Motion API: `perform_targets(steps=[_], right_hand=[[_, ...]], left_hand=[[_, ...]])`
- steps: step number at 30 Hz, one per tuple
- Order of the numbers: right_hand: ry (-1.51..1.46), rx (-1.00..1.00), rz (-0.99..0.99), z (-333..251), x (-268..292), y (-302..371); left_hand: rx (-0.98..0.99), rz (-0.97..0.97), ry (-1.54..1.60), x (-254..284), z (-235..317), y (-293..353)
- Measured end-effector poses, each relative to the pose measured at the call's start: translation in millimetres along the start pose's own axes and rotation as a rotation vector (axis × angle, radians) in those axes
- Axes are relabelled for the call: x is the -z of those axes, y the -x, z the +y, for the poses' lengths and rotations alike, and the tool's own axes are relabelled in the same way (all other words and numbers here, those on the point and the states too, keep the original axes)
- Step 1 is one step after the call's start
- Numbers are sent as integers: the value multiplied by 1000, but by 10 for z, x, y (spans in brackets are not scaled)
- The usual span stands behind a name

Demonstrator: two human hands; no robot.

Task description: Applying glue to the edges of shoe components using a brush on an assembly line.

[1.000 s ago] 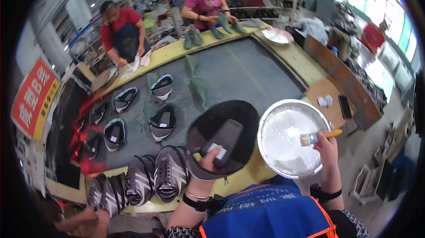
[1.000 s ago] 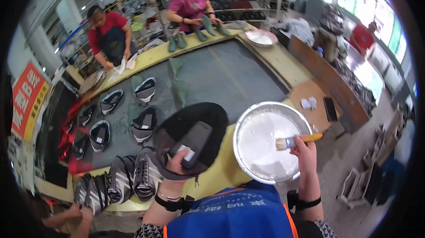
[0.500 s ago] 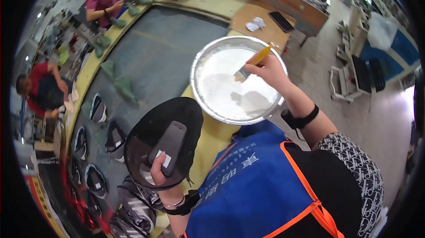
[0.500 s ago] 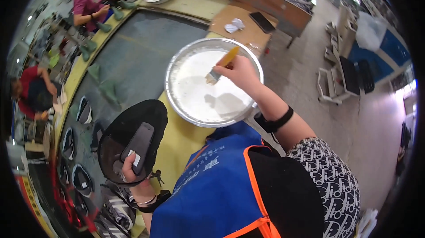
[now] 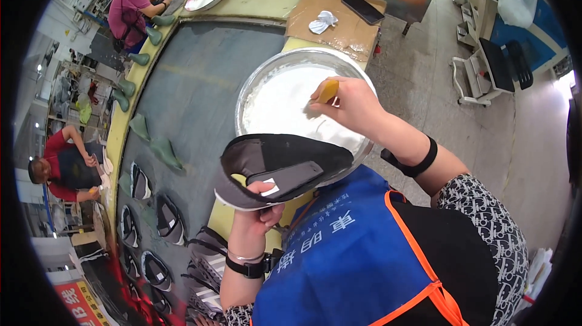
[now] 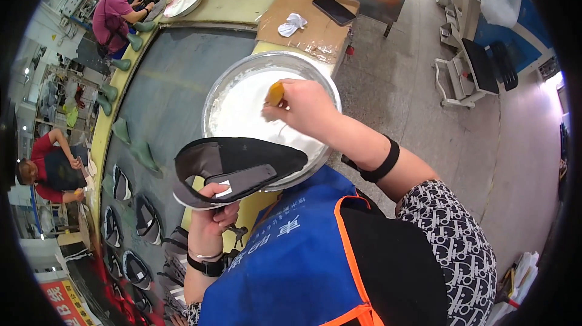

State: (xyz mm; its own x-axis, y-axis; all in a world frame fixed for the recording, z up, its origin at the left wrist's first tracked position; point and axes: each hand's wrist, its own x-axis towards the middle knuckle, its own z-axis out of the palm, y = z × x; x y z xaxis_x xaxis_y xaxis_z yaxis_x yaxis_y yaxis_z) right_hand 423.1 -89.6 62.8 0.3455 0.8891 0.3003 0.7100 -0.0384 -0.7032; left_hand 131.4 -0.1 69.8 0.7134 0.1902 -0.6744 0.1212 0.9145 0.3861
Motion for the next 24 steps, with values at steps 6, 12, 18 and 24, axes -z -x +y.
perform_targets(steps=[6, 12, 18, 24], right_hand=[[-175, 213, 7, -185, 133, 14], [-8, -71, -67, -145, 188, 129], [-292, 119, 145, -300, -51, 24], [-104, -52, 162, -363, -161, 7]], left_hand=[[-16, 41, -126, -275, 62, -180], [-284, 243, -213, -29, 87, -17], [-549, 369, -345, 100, -50, 116], [-1098, 499, -596, -101, -188, 187]])
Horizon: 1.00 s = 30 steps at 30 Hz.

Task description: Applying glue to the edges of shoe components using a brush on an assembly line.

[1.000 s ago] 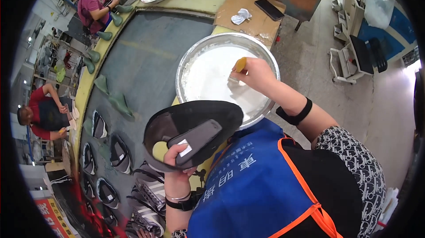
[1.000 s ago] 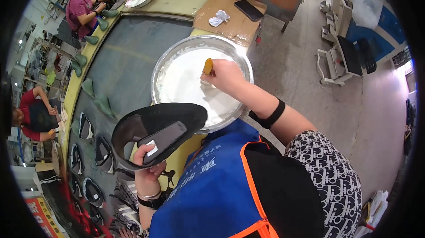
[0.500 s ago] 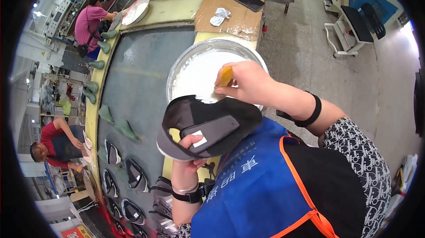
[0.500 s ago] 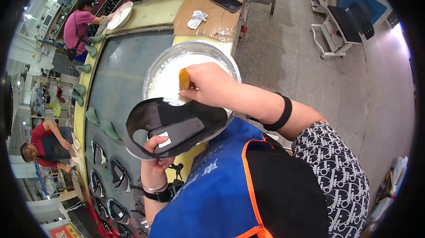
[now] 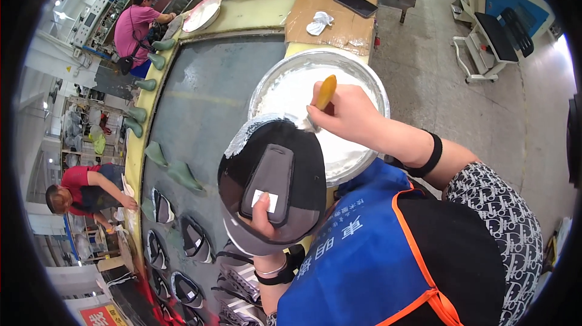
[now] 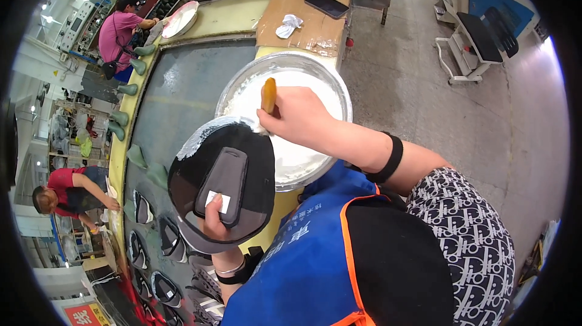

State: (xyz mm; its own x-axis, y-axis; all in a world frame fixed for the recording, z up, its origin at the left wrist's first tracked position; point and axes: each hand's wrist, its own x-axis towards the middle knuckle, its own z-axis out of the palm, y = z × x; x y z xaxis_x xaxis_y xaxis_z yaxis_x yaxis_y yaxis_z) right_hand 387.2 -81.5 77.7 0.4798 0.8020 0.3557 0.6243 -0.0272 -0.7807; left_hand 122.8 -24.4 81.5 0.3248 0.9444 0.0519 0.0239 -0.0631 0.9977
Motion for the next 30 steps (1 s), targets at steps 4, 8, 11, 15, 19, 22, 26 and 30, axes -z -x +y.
perform_targets(steps=[4, 8, 11, 15, 19, 22, 26, 30], right_hand=[[-292, -202, -145, -66, -20, 109], [-448, -153, -130, -126, 20, 83], [-416, -7, -32, -115, 54, -88], [-283, -39, -82, -83, -6, -240], [-287, -63, -149, -160, -51, -13], [-168, -86, -372, -203, 26, 116], [-114, 50, -215, -246, 48, 67], [2, 134, -218, -260, 5, -2]], left_hand=[[-108, 27, -160, -70, -124, -23], [390, 2, 243, -7, -205, -134], [557, -102, 280, -9, -181, -149], [522, -323, 212, -39, -90, -105], [528, -295, 64, 35, -58, -149], [516, -263, 74, 90, -110, -234], [271, -290, -86, 22, -232, -280], [-8, -181, -241, -106, -414, -262]])
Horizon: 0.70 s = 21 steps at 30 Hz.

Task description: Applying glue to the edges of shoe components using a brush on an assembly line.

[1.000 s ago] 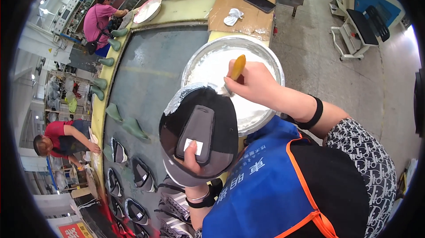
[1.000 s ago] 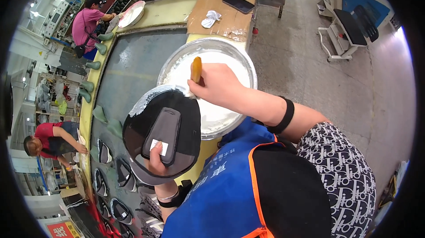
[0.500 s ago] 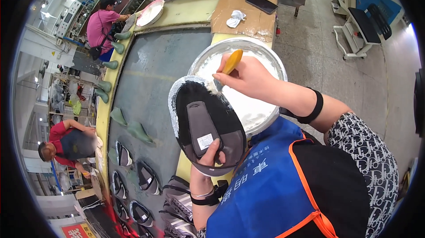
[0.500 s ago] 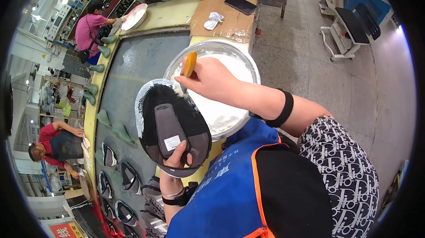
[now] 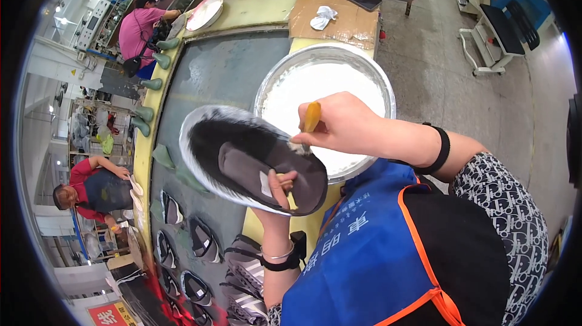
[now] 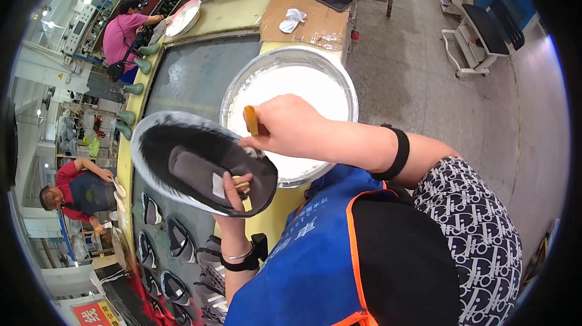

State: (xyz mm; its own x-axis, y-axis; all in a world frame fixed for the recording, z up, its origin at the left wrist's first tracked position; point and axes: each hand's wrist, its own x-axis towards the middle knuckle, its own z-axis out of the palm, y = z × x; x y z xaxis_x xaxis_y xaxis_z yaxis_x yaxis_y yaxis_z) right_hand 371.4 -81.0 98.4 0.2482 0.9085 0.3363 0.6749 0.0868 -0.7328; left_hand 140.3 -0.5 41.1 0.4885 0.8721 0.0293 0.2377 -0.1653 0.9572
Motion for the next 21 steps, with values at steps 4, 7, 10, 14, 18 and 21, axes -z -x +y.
perform_targets(steps=[4, 7, 10, 14, 18, 21], right_hand=[[21, -88, -185, -5, 13, 37], [-21, -24, -91, 1, 8, -7], [-31, -4, -54, 5, -23, -73], [-175, -192, -204, 16, 4, -29], [-569, -410, -365, -1, 79, 10], [-772, -459, -332, -25, 162, 40]], left_hand=[[-129, 119, -152, 45, -261, -65], [-388, 57, -365, 140, -495, -134], [-483, 129, -382, 189, -677, -256], [-442, 149, -237, 455, -738, -431], [-458, 85, -185, 864, -806, -648], [-381, 43, 157, 1028, -962, -617]])
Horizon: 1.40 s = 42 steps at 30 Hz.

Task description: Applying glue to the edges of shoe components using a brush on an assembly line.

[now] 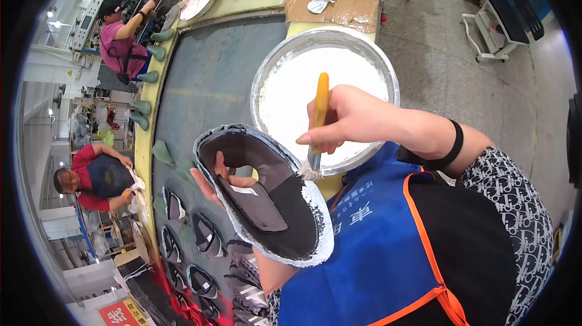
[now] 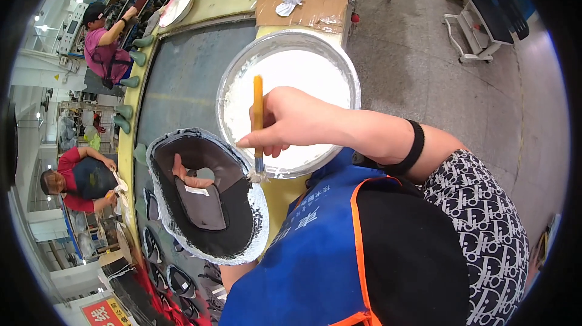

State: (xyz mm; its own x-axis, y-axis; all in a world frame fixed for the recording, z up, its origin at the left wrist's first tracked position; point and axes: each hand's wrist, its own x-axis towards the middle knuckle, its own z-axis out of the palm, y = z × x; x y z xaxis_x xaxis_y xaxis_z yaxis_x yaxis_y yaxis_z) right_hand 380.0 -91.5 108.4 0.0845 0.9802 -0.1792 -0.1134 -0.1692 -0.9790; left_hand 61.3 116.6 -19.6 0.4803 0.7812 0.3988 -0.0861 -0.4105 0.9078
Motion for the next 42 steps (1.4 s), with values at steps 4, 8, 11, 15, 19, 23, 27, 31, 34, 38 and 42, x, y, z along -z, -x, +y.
perform_targets(steps=[4, 8, 11, 15, 19, 23, 27, 31, 34, 38, 42], right_hand=[[-76, 18, -51, 15, 18, 51], [56, 151, 99, 115, -89, -106], [28, 329, 278, 141, -99, -207], [-91, 379, 374, 72, -12, -172], [-96, 291, 419, 44, 63, -100], [-109, 216, 458, 85, 94, -110], [-133, 229, 455, 72, 87, -140], [-141, 250, 472, 50, 29, -84], [-151, 252, 467, 70, 29, -52], [-190, 234, 438, 198, 92, -39], [-233, 256, 428, 333, 215, -56]], left_hand=[[-240, 8, -190, -42, 12, -122], [-681, -38, -817, -550, 414, -105], [-28, 313, -342, -951, 649, 206], [212, 611, 375, -625, 598, 443], [585, 822, 601, -206, 69, 638], [652, 816, 654, 211, -574, 433], [533, 521, 981, 1065, -812, -494], [395, 964, 1093, 1289, -307, -814], [424, 843, 1102, 1010, 343, -524], [554, 524, 643, 733, 1145, 380], [514, 550, -275, 913, 1761, 1468]])
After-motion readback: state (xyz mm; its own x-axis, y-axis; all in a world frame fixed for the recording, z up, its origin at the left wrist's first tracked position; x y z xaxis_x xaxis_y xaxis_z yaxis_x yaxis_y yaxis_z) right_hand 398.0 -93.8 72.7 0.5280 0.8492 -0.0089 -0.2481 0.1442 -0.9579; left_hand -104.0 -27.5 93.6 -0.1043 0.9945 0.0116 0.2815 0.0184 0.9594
